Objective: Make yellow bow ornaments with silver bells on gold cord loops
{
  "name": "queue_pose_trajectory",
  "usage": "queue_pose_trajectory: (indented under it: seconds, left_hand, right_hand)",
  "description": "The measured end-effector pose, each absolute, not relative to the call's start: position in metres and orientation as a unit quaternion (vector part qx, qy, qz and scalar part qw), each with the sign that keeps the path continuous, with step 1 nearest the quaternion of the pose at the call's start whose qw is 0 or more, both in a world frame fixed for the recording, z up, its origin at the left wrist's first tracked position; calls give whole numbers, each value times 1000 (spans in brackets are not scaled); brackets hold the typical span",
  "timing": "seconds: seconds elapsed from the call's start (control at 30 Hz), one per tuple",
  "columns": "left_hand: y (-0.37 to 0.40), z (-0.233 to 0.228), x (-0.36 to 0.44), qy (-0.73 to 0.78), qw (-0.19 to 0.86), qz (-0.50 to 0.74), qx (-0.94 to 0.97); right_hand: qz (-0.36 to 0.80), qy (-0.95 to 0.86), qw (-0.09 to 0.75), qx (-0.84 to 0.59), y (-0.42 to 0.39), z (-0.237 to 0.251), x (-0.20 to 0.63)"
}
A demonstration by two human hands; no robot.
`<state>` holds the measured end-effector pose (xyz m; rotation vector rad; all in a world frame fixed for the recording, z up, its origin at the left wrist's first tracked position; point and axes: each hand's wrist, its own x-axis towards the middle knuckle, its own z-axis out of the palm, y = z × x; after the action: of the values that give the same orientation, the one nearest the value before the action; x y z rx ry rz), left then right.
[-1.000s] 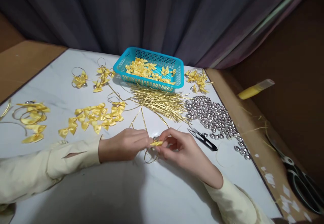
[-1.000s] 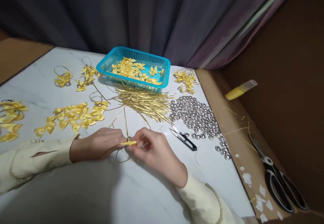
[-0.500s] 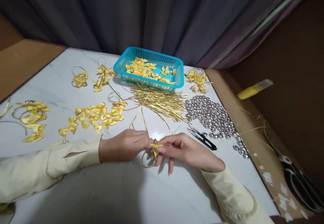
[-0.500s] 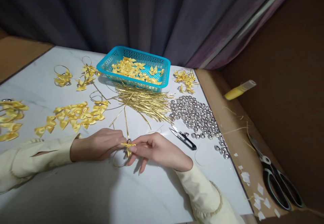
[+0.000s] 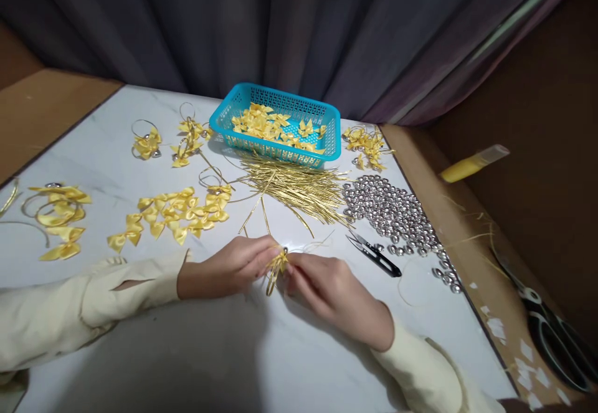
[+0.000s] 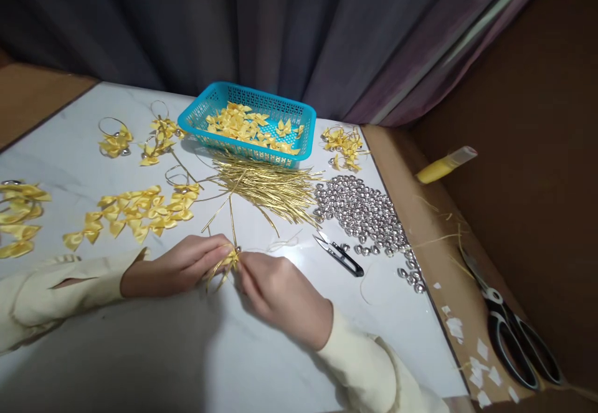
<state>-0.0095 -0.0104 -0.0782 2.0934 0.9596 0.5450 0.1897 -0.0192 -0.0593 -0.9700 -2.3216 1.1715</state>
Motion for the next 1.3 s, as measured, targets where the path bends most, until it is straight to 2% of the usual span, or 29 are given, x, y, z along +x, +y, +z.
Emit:
queue_pose_trajectory:
  seconds: [0.03, 0.1, 0.23, 0.33, 0.57, 0.93, 1.3]
  left_hand:
    - [-10, -77, -8, 398, 402, 213, 797]
    - [-10, -78, -7, 416, 423, 222, 774]
    - [-9, -84, -7, 428, 406, 239, 771]
    - [-9, -87, -6, 441, 384, 246, 774]
    - [-13, -82, -4, 432, 354, 237, 795]
    - [-13, -85, -7, 390, 349, 212, 825]
    - [-11, -87, -7, 380, 371, 199, 824]
  right_hand:
    - [344, -857, 190, -334, -21, -62, 189]
    - [295, -873, 198, -334, -23, -64, 189]
    - [347, -808, 263, -397, -22, -60, 190]
    - [326, -795, 318, -400, -23, -55, 188]
    - [281, -808, 307, -418, -30, -64, 177]
    - [370, -741, 361, -428, -33, -70, 174]
    - [410, -710, 349, -455, -26, -68, 174]
